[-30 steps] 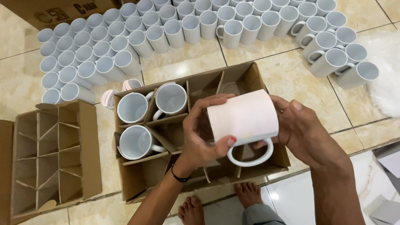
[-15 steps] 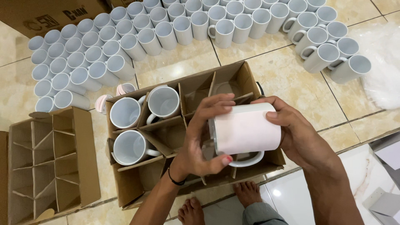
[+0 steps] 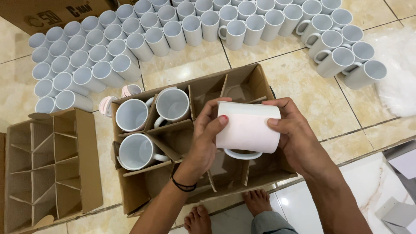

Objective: The person picks up white ceramic mugs from a large pile on the floor and places them into a cardboard box with dividers. They handle the mugs one by one, rotating them to inspect the surface before placing them into the compartments.

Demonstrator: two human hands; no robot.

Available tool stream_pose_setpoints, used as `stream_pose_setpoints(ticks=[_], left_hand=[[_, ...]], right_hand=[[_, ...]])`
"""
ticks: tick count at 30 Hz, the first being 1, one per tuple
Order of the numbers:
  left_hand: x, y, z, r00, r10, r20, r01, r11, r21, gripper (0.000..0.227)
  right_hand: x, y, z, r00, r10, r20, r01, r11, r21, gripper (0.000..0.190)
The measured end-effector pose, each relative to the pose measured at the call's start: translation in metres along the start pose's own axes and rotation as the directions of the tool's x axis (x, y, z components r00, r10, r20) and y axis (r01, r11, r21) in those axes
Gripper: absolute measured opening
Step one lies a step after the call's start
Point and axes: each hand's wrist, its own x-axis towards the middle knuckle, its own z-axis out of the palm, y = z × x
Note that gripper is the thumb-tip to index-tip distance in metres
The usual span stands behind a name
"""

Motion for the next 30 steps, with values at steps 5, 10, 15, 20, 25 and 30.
stream_pose_setpoints(ticks=[5,10,15,20,25,30], left_hand=[[0.000,0.003,-0.001,0.999,-0.008,-0.041,0.010,0.998,0.054,0.041],[-0.002,0.002,-0.001,0.998,0.053,-0.030,-0.051,0.995,0.086,0.040],[-0.004,0.005,0.003,0.998,0.063,-0.024,-0.060,0.993,0.100,0.039],[-0.005,0.007,0.004,0.998,0.059,-0.035,-0.054,0.992,0.118,0.041],[-0.004,0.005,0.003,0.997,0.060,-0.051,-0.053,0.992,0.118,0.036],[-0.002,0.000,0.001,0.993,-0.025,-0.119,0.025,1.000,0.003,0.035]], right_hand=[[0.001,0.004,0.004,1.000,0.004,0.002,-0.004,0.999,-0.034,0.039],[0.000,0.005,0.006,1.000,0.006,-0.003,-0.006,0.999,-0.053,0.037],[-0.001,0.003,0.008,0.999,0.026,-0.034,-0.028,0.998,-0.051,0.035],[0.000,0.008,0.007,0.999,0.016,-0.039,-0.017,0.999,-0.030,0.035],[-0.003,0.005,0.010,0.999,0.029,-0.044,-0.031,0.998,-0.063,0.034],[-0.003,0.003,0.011,0.992,0.120,-0.047,-0.121,0.993,-0.013,0.030]])
